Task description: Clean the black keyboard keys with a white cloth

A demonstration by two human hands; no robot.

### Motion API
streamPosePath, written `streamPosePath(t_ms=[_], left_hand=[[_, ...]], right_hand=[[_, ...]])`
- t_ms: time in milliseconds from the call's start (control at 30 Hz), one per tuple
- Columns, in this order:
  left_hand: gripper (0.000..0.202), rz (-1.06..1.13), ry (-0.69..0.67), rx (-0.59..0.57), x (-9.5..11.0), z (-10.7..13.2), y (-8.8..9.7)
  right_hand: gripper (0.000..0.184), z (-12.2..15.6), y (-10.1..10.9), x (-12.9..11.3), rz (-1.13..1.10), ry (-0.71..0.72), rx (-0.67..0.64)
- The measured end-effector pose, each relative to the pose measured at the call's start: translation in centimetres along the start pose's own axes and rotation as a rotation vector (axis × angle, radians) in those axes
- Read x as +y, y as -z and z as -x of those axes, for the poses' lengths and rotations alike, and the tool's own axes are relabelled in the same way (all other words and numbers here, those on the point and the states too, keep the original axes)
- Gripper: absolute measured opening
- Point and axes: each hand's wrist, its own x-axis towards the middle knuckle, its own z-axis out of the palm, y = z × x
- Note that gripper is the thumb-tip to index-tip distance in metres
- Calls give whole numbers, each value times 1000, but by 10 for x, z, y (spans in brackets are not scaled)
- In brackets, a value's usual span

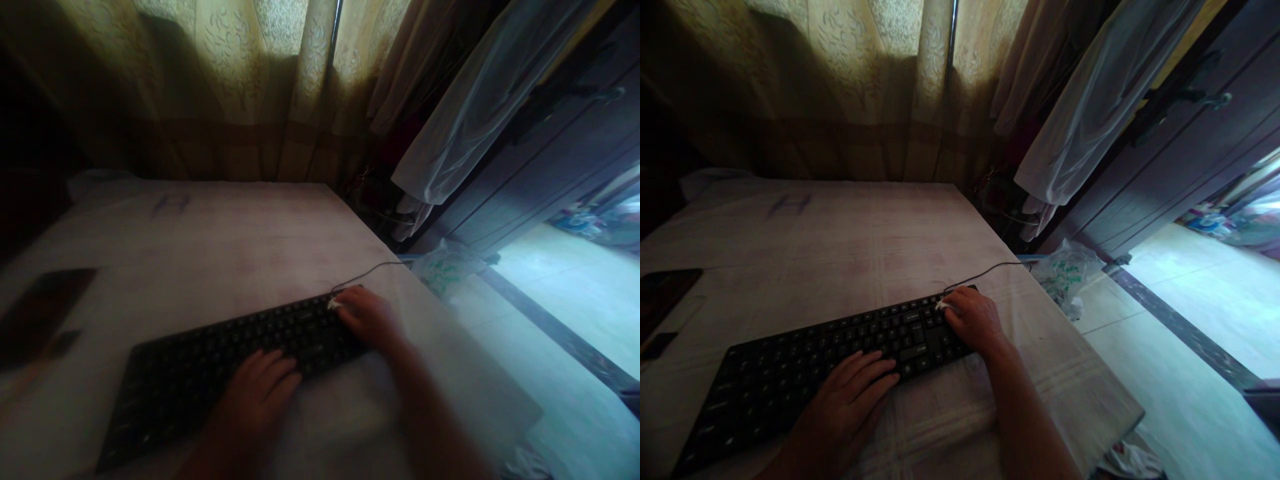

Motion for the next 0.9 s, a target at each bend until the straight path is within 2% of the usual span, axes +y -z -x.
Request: streamPosePath(t_ms=[233, 467, 600, 767, 900], left_hand=[[36, -12, -2, -10, 0, 0, 1], [34, -11, 0, 2, 1, -2, 1], [34, -12, -10, -28, 2, -7, 8], [32, -41, -70, -96, 1, -16, 22], [30, -50, -78, -104, 1, -18, 24]], right_hand=[[20, -1, -11, -6, -9, 93, 47], [18, -1, -11, -9, 6, 95, 35], [18, 0, -10, -8, 7, 99, 36], [21, 0, -13, -12, -33, 144, 97], [23, -2, -15, -20, -25, 191, 66]])
